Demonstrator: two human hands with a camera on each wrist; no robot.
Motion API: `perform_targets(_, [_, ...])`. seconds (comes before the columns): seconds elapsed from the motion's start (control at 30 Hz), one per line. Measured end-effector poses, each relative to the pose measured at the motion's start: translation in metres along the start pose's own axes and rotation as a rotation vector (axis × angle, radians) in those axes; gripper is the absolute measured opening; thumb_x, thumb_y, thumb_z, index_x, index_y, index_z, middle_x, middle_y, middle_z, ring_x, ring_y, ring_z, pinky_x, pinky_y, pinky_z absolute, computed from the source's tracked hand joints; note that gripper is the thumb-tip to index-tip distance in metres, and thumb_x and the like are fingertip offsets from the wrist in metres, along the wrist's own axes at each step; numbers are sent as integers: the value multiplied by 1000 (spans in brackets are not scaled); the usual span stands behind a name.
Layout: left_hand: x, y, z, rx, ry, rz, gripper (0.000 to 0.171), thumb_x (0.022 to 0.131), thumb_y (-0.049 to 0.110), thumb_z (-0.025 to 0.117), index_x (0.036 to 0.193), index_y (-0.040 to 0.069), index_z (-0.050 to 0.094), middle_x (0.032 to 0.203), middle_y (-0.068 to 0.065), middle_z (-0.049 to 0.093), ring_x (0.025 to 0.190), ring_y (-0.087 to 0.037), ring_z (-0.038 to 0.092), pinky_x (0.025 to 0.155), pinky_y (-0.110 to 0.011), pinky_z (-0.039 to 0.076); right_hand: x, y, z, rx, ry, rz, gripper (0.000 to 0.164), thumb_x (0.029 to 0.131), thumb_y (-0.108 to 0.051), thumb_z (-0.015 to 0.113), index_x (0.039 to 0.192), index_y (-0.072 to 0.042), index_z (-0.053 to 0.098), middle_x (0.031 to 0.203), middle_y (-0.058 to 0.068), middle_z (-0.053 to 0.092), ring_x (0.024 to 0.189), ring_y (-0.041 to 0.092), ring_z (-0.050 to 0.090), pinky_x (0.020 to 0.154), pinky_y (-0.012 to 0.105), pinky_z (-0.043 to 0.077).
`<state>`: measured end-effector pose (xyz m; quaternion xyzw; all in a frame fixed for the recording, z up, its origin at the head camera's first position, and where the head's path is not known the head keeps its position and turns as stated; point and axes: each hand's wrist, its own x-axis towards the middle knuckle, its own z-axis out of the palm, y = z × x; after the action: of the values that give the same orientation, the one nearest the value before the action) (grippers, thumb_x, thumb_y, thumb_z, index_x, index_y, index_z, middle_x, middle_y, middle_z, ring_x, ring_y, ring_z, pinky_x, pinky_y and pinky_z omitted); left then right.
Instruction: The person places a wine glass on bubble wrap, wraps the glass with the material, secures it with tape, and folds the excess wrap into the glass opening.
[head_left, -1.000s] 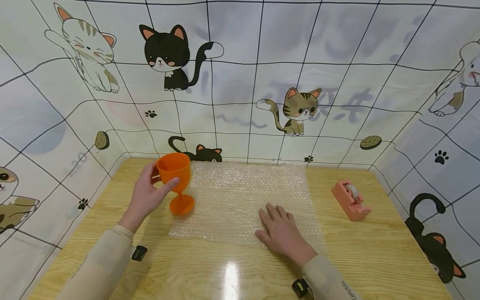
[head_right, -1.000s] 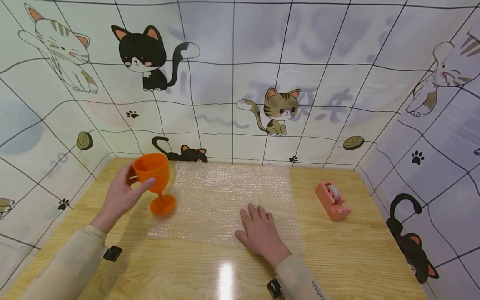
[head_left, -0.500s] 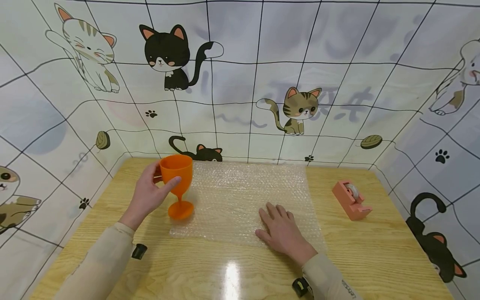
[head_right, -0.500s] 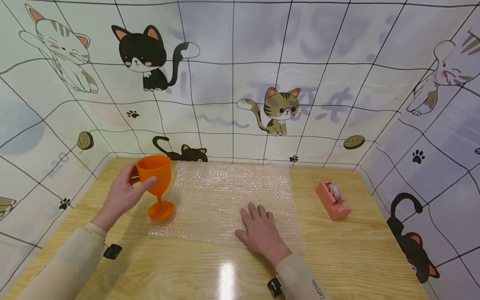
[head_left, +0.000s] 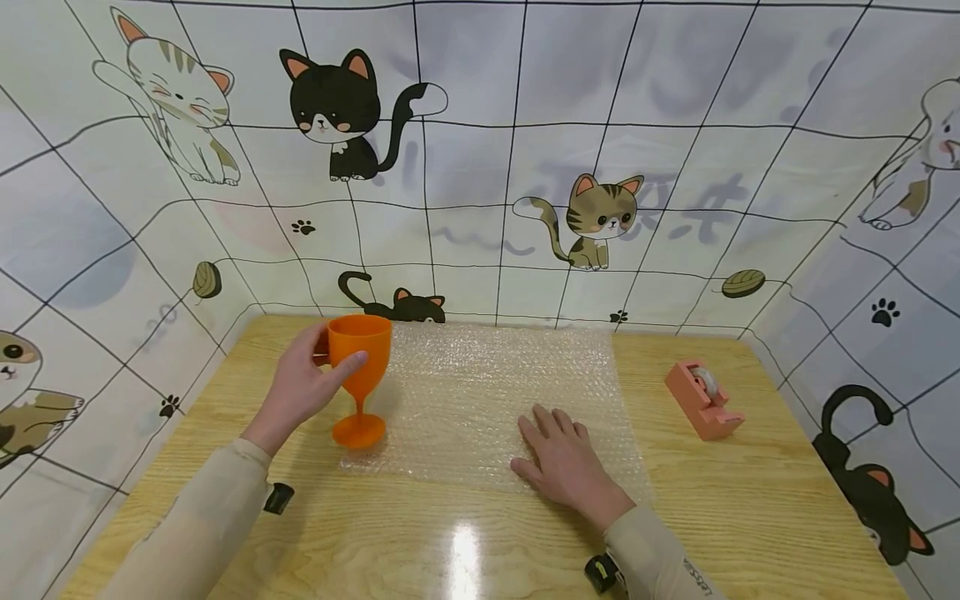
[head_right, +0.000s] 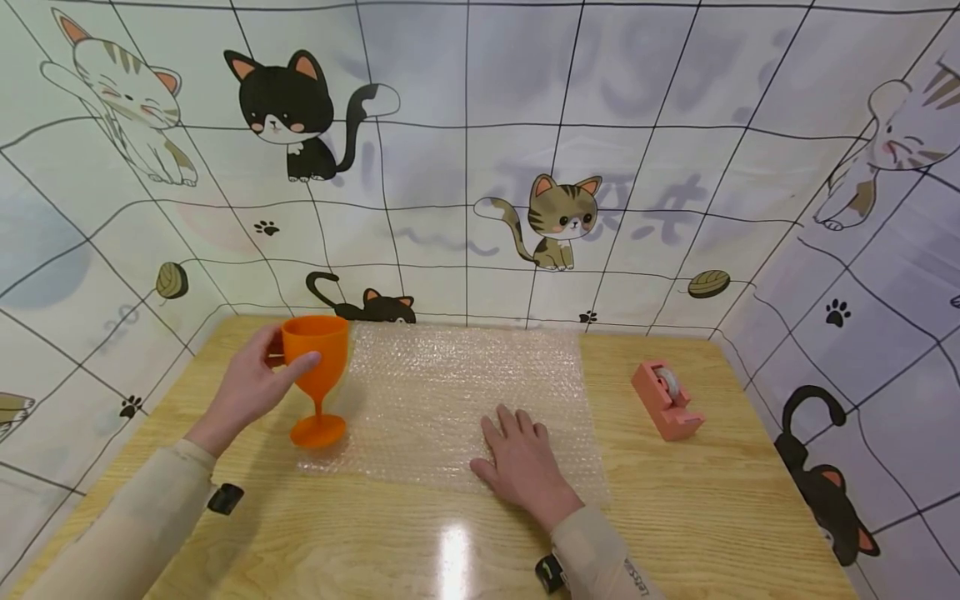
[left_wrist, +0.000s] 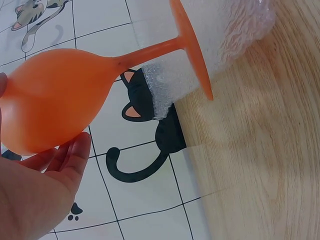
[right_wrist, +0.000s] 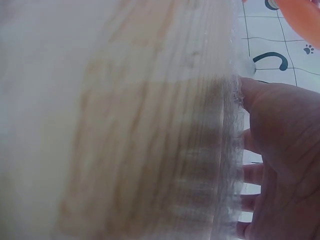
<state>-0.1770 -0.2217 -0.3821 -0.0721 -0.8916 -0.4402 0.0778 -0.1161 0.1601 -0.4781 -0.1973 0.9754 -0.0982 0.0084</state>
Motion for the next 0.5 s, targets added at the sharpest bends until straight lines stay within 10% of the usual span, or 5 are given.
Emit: perform_targets(0.5, [3, 5, -1, 87, -74, -61, 62, 97, 50, 68, 133, 1, 54, 115, -16, 63, 100, -30, 61, 80, -37, 52, 0, 2, 2, -6, 16, -10, 66, 101, -48, 61, 150, -5, 52, 156, 25, 43, 139, 49, 41, 107, 66, 39])
